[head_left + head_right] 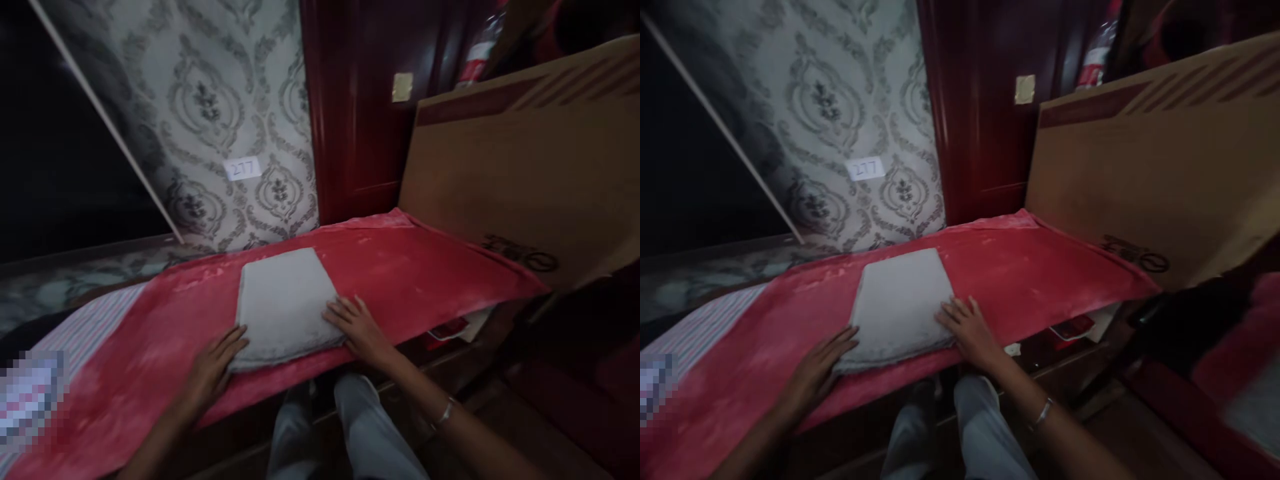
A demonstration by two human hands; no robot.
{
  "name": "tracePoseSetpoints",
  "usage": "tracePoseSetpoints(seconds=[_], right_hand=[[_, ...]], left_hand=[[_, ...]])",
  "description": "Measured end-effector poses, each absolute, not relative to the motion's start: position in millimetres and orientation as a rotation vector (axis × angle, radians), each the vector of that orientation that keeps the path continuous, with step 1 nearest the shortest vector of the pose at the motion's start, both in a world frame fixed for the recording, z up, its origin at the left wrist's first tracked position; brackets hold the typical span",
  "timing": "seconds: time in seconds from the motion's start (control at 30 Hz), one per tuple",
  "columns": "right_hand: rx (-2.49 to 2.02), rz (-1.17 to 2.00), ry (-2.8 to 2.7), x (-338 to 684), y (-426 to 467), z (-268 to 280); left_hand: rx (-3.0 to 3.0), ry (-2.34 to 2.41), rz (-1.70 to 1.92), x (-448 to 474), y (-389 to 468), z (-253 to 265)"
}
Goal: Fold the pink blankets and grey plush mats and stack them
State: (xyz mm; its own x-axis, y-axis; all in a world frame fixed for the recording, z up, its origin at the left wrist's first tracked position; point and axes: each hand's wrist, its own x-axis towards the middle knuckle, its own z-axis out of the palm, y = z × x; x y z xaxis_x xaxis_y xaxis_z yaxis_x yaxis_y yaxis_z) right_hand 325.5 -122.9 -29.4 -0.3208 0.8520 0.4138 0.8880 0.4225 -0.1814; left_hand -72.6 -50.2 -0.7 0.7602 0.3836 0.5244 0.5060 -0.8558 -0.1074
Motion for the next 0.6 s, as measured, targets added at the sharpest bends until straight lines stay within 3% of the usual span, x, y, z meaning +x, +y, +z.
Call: tracePoseSetpoints(seconds=[0.6], right_hand=[[-1.451,-0.46,-2.111,287,-141,-38]], left_hand=[[-2.883,-0.864,-1.034,-30,-49,57]])
